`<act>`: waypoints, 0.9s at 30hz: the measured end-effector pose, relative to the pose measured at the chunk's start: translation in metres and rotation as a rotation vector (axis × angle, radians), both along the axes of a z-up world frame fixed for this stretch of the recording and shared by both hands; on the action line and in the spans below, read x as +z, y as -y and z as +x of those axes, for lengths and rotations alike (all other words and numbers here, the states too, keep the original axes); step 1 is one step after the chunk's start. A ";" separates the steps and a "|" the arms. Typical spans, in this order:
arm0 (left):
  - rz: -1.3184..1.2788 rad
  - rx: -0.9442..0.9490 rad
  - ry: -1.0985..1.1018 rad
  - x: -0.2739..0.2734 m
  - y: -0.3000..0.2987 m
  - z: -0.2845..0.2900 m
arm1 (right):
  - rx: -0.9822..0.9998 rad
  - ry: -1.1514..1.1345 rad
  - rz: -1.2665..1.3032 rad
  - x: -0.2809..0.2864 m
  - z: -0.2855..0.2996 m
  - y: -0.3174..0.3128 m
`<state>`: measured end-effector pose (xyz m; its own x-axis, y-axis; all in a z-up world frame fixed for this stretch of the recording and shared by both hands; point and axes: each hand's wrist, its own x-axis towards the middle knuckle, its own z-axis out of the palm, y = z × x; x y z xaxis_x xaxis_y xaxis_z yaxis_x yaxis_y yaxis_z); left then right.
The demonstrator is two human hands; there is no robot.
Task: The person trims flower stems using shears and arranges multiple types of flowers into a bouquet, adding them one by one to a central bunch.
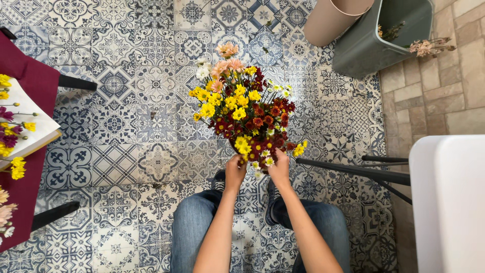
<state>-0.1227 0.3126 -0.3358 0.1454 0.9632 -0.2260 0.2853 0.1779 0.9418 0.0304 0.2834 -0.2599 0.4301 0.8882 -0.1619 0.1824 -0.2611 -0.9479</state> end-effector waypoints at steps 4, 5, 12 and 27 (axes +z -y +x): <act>-0.067 0.127 0.090 -0.002 -0.003 -0.003 | 0.000 -0.069 -0.056 0.011 0.015 -0.008; -0.129 0.176 0.153 0.001 -0.004 -0.004 | 0.002 -0.120 -0.068 0.034 0.012 -0.014; -0.126 0.331 0.106 0.005 -0.009 -0.012 | 0.003 -0.221 -0.121 0.043 0.032 -0.014; -0.213 0.558 0.271 0.080 -0.008 0.002 | -0.144 -0.315 -0.103 0.040 0.065 -0.004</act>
<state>-0.1206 0.3202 -0.2559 -0.2848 0.8486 -0.4458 -0.1461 0.4211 0.8951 0.0951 0.2871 -0.2199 0.4645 0.7941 -0.3920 -0.1600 -0.3601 -0.9191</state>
